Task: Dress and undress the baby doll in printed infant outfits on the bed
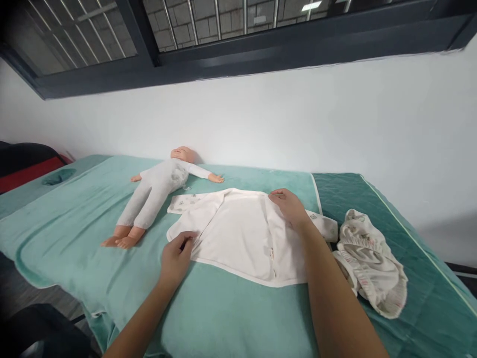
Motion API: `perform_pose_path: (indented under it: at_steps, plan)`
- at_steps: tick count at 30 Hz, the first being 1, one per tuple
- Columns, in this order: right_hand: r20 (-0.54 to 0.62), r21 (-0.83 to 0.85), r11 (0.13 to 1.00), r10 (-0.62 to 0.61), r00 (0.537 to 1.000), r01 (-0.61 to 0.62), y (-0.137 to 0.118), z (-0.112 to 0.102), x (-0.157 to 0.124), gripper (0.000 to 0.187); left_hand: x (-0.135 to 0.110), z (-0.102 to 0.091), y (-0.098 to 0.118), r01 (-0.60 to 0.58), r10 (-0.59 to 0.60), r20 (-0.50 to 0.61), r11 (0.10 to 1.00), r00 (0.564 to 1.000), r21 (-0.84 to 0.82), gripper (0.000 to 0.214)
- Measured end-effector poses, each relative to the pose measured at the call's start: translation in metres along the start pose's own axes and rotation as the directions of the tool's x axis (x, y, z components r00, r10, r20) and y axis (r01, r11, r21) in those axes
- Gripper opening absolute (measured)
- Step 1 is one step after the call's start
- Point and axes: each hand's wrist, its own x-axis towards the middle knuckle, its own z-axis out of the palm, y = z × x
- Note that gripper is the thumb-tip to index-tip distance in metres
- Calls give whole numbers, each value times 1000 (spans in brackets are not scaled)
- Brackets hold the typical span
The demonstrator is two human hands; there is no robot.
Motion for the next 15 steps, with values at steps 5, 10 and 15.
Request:
perform_pose_path:
  at_steps: [5, 10, 15]
  plan:
    - [-251, -439, 896, -193, 949, 67, 6, 11, -2, 32, 1, 1, 0, 6, -6, -2, 1000, 1000, -2, 25]
    - [-170, -659, 734, -355, 919, 162, 3, 22, -18, 28, -1, 0, 1, -14, 14, -2, 1000, 1000, -13, 25]
    - [-114, -723, 686, -235, 965, 82, 2, 22, -25, 30, -1, -2, 2, -31, 31, -9, 999, 999, -24, 26]
